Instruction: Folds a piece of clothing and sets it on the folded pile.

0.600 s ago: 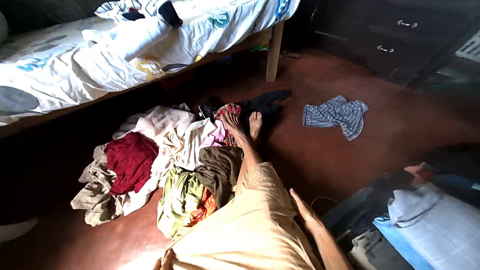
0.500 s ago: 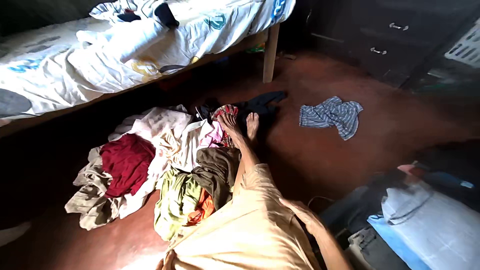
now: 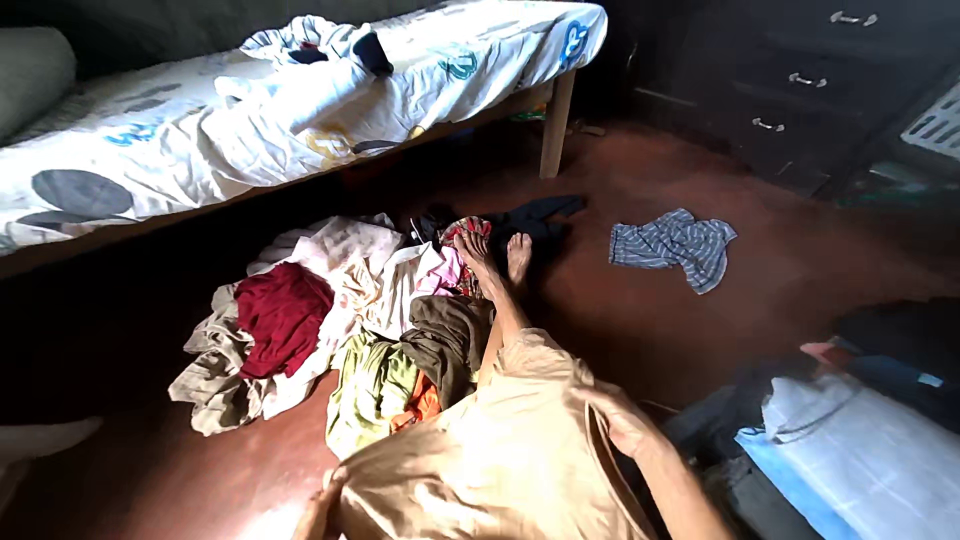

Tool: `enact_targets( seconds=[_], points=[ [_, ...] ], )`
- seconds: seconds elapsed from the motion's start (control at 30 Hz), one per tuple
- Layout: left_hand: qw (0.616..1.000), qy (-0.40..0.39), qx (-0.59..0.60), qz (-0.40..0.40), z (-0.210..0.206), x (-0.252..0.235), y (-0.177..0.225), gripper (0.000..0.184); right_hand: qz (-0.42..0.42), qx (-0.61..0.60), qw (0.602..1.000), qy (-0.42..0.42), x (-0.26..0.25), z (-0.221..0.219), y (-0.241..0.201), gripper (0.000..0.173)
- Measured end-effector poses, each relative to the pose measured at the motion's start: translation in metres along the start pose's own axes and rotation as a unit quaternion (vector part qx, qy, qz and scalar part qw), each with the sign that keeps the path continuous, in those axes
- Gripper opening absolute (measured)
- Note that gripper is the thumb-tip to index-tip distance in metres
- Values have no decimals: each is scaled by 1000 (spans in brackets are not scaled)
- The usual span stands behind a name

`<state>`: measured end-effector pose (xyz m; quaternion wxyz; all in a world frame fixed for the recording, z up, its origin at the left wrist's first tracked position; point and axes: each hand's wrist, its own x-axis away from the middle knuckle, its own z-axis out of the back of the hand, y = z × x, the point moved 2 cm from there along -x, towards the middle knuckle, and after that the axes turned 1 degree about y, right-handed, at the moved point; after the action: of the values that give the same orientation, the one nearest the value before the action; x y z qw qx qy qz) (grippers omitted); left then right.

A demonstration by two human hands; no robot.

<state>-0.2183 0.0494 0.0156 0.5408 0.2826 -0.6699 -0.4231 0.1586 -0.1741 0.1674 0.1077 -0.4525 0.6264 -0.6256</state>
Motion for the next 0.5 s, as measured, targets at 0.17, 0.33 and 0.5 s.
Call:
enact_targets(
  seconds=[0.17,0.33,0.5],
  points=[
    [996,-9,53,-65,-6,17,51,26,30,4,999,-24,-7,-4,-4,46],
    [988,34,-54,-141,-22,15,132,13,118,45,980,157,-28,10,-43,32],
    [954,33,5,-297,-17,36,244,16,333,-4,922,198,10,19,-167,16]
  ],
)
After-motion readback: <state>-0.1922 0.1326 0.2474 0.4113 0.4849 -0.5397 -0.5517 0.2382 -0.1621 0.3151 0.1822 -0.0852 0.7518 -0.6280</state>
